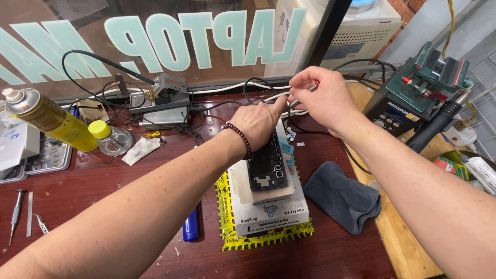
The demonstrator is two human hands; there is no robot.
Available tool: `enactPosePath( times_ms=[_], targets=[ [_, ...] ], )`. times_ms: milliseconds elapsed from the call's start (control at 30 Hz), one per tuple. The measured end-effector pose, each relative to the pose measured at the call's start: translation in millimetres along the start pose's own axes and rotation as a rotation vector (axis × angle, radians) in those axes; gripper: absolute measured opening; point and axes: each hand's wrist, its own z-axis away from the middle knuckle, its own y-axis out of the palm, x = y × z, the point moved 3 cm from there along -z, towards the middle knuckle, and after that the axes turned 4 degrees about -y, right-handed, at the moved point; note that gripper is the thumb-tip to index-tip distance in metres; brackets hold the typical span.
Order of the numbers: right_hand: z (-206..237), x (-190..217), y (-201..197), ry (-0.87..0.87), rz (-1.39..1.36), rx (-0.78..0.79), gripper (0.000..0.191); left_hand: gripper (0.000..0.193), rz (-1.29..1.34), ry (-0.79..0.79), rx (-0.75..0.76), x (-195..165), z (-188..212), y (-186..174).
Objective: The person uses a screwdriver to remove screws from the back of a smartphone, then lifts the back cover to expose the internal components. The person continues to unscrew and remove internal parts, including the battery and motherboard, placing them on the workbench.
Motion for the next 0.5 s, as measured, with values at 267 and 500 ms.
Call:
enactPosePath(
  times_ms=[267, 500],
  targets=[
    [4, -1, 1, -0.033, 0.055, -0.009, 0.009, 0.046, 0.126, -0.108, -0.075, 3, 9, 14],
    [5, -8, 12, -0.007, 0.069, -0.006, 0.009, 0.051, 0.472, -0.392, -0.337, 41, 16, 24]
  ],
)
